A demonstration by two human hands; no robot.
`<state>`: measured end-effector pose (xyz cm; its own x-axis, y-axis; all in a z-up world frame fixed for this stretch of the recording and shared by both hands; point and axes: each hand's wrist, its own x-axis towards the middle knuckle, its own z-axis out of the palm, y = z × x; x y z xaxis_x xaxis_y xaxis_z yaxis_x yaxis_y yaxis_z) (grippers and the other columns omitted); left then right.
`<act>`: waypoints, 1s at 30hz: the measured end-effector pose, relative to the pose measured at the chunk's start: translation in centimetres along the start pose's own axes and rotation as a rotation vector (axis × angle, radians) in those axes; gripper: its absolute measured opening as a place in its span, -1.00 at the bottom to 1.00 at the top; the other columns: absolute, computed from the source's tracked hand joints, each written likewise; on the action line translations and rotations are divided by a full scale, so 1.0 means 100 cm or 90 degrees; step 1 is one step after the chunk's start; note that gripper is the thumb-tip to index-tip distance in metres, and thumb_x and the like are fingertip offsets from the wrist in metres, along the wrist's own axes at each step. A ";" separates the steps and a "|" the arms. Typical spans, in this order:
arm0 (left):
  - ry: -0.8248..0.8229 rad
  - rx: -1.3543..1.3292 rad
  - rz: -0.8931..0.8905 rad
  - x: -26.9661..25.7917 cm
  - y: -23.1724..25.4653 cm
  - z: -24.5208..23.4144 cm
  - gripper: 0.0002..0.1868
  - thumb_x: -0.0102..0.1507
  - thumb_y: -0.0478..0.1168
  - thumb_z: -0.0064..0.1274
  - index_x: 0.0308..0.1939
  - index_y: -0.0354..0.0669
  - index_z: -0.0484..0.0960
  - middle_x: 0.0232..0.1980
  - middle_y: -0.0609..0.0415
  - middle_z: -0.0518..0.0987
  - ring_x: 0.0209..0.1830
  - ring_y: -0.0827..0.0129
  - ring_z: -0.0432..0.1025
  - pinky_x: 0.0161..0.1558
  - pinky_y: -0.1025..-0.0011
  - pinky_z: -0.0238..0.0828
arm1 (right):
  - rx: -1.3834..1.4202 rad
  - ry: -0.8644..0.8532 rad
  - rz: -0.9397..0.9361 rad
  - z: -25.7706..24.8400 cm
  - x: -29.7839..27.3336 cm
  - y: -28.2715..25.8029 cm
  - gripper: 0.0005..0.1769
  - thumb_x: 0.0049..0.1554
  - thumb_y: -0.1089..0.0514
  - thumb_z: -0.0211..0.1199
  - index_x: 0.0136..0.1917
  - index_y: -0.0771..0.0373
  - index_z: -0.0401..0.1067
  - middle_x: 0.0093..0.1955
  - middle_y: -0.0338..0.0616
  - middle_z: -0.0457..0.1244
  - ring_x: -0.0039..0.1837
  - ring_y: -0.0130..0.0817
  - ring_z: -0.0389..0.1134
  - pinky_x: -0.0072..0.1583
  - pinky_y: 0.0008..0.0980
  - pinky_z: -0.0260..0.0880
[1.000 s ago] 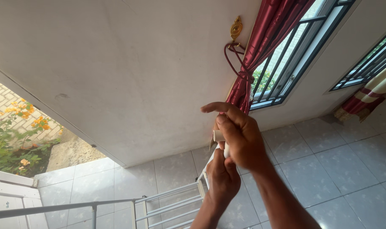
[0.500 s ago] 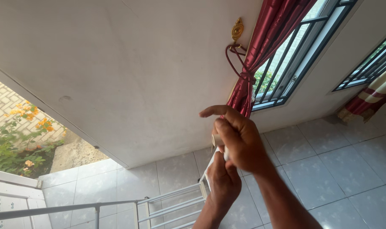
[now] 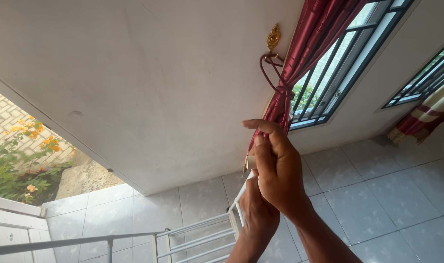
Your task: The person disassembles a white metal clothes drying rack by hand, removing multiple horizontal and vertical poles and plastic connectors. The parts are placed on the tiled floor as the rack is taken apart.
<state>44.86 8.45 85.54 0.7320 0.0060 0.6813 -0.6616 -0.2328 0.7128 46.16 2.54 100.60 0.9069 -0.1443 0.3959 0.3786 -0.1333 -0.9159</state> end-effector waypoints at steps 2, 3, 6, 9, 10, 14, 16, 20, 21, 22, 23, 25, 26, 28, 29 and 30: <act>-0.022 0.020 -0.017 -0.001 0.008 -0.008 -0.64 0.33 -0.43 0.01 0.18 -0.49 0.31 -0.19 -0.23 0.55 -0.34 0.01 0.53 -0.33 0.18 0.45 | 0.032 -0.056 -0.026 -0.002 -0.002 0.000 -0.66 0.40 0.18 -0.10 0.32 0.23 0.40 -0.37 -0.43 0.11 -0.36 -0.68 0.06 -0.30 -0.57 0.20; -0.031 0.030 -0.022 0.002 0.012 -0.011 -0.53 0.31 -0.45 -0.01 0.28 -0.54 0.29 -0.13 -0.25 0.55 -0.29 0.01 0.54 -0.30 0.18 0.47 | 0.011 -0.107 -0.012 -0.007 0.000 0.001 -0.67 0.37 0.14 -0.06 0.31 0.22 0.40 -0.38 -0.42 0.13 -0.37 -0.66 0.12 -0.31 -0.56 0.24; 0.017 0.250 0.011 0.009 0.025 -0.026 -0.55 0.15 -0.35 0.18 0.11 -0.30 0.48 -0.06 -0.36 0.49 -0.14 -0.11 0.48 -0.32 0.22 0.47 | -0.051 -0.210 0.011 -0.021 0.007 0.001 -0.68 0.28 0.04 0.12 0.23 0.20 0.43 -0.31 -0.38 0.21 -0.25 -0.59 0.31 -0.29 -0.52 0.43; 0.029 0.156 0.175 0.019 0.019 -0.028 -0.67 0.17 -0.44 0.14 0.01 -0.35 0.49 -0.04 -0.20 0.55 0.05 -0.27 0.40 -0.05 0.03 0.42 | -0.161 -0.187 -0.002 -0.020 -0.003 0.003 -0.69 0.16 -0.04 0.34 0.00 0.23 0.46 -0.20 -0.31 0.34 -0.07 -0.49 0.52 -0.23 -0.45 0.59; -0.010 0.099 0.087 0.021 0.016 -0.026 -0.73 0.19 -0.41 0.15 -0.04 -0.34 0.53 -0.05 -0.20 0.56 -0.01 -0.18 0.45 -0.08 0.07 0.45 | -0.230 -0.146 -0.020 -0.015 -0.005 0.004 -0.67 0.12 -0.07 0.38 -0.11 0.22 0.45 -0.28 -0.28 0.34 -0.16 -0.47 0.55 -0.25 -0.44 0.53; -0.084 -0.064 -0.048 0.017 0.000 -0.019 -0.91 0.21 -0.38 0.16 -0.21 -0.30 0.62 -0.03 -0.21 0.62 -0.03 -0.03 0.55 -0.05 0.12 0.52 | -0.368 -0.085 -0.057 -0.009 -0.006 0.001 -0.69 0.09 -0.04 0.41 -0.24 0.24 0.47 -0.40 -0.19 0.39 -0.28 -0.44 0.54 -0.30 -0.45 0.49; -0.081 -0.071 -0.012 0.011 -0.004 -0.018 -0.88 0.19 -0.40 0.15 -0.20 -0.30 0.61 -0.01 -0.24 0.62 0.03 -0.07 0.53 0.01 0.09 0.51 | -0.305 -0.164 -0.044 -0.015 0.001 -0.001 -0.76 0.10 0.03 0.39 -0.26 0.23 0.51 -0.30 -0.20 0.45 -0.33 -0.41 0.51 -0.33 -0.44 0.47; -0.089 -0.033 0.006 0.004 -0.007 -0.019 -0.84 0.20 -0.40 0.18 -0.13 -0.28 0.66 -0.04 -0.21 0.66 0.08 -0.11 0.50 0.08 0.07 0.48 | -0.163 -0.373 -0.310 -0.030 0.021 -0.002 -0.82 0.14 0.18 0.35 -0.28 0.23 0.47 -0.27 -0.18 0.43 0.03 -0.29 0.48 0.02 -0.32 0.50; -0.096 -0.033 0.002 0.007 -0.007 -0.017 -0.87 0.22 -0.40 0.20 -0.14 -0.25 0.69 -0.06 -0.17 0.68 0.08 -0.10 0.50 0.09 0.08 0.48 | -0.157 -0.359 -0.253 -0.030 0.021 -0.002 -0.85 0.13 0.19 0.35 -0.27 0.23 0.49 -0.29 -0.19 0.43 -0.09 -0.37 0.47 0.04 -0.37 0.51; -0.093 -0.039 0.000 0.009 -0.007 -0.016 -0.84 0.21 -0.41 0.16 -0.12 -0.26 0.67 -0.01 -0.19 0.67 0.12 -0.11 0.50 0.13 0.07 0.47 | -0.152 -0.345 -0.197 -0.030 0.021 -0.001 -0.87 0.12 0.20 0.35 -0.25 0.23 0.51 -0.31 -0.21 0.43 -0.21 -0.46 0.47 0.07 -0.42 0.52; -0.089 -0.046 -0.005 0.011 -0.006 -0.015 -0.81 0.20 -0.43 0.12 -0.09 -0.27 0.66 0.03 -0.21 0.67 0.16 -0.12 0.50 0.17 0.07 0.47 | -0.146 -0.332 -0.139 -0.028 0.019 -0.001 -0.90 0.11 0.20 0.35 -0.24 0.23 0.53 -0.33 -0.23 0.44 -0.32 -0.54 0.46 0.09 -0.46 0.53; -0.068 -0.057 0.003 0.014 -0.003 -0.015 -0.75 0.19 -0.44 0.07 -0.04 -0.30 0.64 0.11 -0.26 0.63 0.25 -0.17 0.46 0.24 0.05 0.44 | -0.250 -0.193 -0.076 -0.019 0.004 0.001 -0.89 0.08 0.20 0.38 -0.26 0.26 0.54 -0.38 -0.19 0.43 -0.38 -0.50 0.44 -0.21 -0.47 0.44; -0.051 -0.061 0.015 0.015 -0.001 -0.014 -0.72 0.19 -0.44 0.08 -0.01 -0.32 0.63 0.14 -0.30 0.61 0.29 -0.20 0.44 0.26 0.04 0.42 | -0.300 -0.124 -0.045 -0.013 -0.001 0.002 -0.88 0.06 0.21 0.39 -0.27 0.27 0.54 -0.40 -0.16 0.42 -0.41 -0.48 0.43 -0.37 -0.46 0.40; -0.044 -0.058 0.027 0.015 0.001 -0.017 -0.69 0.18 -0.43 0.11 0.02 -0.34 0.62 0.23 -0.41 0.52 0.35 -0.28 0.37 0.27 0.02 0.39 | -0.331 -0.026 -0.073 -0.002 -0.008 0.005 -0.86 0.07 0.21 0.40 -0.29 0.29 0.52 -0.41 -0.14 0.41 -0.39 -0.50 0.44 -0.35 -0.49 0.40; -0.051 -0.055 0.032 0.016 0.000 -0.017 -0.67 0.17 -0.41 0.15 0.02 -0.35 0.63 0.29 -0.48 0.45 0.37 -0.32 0.33 0.26 0.02 0.38 | -0.349 0.025 -0.090 -0.001 -0.010 0.005 -0.84 0.08 0.22 0.41 -0.29 0.29 0.51 -0.42 -0.13 0.40 -0.39 -0.51 0.44 -0.35 -0.50 0.40; -0.058 -0.052 0.038 0.016 -0.001 -0.017 -0.66 0.16 -0.40 0.18 0.03 -0.35 0.64 0.34 -0.56 0.39 0.39 -0.36 0.29 0.24 0.02 0.37 | -0.344 0.021 -0.093 0.000 -0.013 0.005 -0.87 0.05 0.22 0.40 -0.26 0.30 0.52 -0.39 -0.13 0.40 -0.37 -0.51 0.45 -0.35 -0.49 0.41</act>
<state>45.80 10.14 86.88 0.7003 -0.0942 0.7076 -0.7127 -0.1499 0.6853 45.14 2.64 99.62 0.8428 -0.1163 0.5255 0.3430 -0.6364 -0.6909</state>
